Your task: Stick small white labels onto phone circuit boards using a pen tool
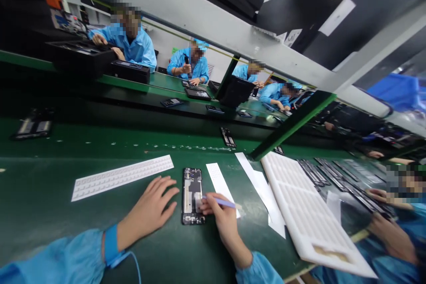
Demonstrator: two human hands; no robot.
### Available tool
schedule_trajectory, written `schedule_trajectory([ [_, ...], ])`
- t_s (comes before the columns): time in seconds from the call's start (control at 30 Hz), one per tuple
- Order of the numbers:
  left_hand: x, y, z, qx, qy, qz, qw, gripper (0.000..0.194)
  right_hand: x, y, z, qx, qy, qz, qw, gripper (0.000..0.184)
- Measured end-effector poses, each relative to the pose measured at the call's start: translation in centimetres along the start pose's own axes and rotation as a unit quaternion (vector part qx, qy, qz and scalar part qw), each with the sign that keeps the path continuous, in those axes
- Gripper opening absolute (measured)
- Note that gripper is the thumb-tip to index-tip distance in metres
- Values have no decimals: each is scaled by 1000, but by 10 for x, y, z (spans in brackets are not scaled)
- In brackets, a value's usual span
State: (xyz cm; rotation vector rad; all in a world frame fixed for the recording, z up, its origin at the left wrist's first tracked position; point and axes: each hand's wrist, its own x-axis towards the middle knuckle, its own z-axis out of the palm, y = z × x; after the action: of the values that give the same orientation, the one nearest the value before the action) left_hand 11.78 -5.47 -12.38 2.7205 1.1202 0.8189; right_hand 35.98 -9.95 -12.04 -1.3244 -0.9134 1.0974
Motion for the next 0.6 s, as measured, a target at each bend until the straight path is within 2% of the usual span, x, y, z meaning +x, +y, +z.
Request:
schedule_trajectory([
  [0.07, -4, 22, 4, -25, -32, 39, 998, 29, -21, 12, -15, -7, 9, 20, 1000, 49],
  [0.17, -7, 40, 6, -40, -55, 78, 995, 29, -35, 20, -19, -15, 3, 29, 999, 50],
  [0.6, -8, 42, 3, -47, -91, 96, 990, 37, -37, 14, -14, -41, -44, 24, 998, 45],
])
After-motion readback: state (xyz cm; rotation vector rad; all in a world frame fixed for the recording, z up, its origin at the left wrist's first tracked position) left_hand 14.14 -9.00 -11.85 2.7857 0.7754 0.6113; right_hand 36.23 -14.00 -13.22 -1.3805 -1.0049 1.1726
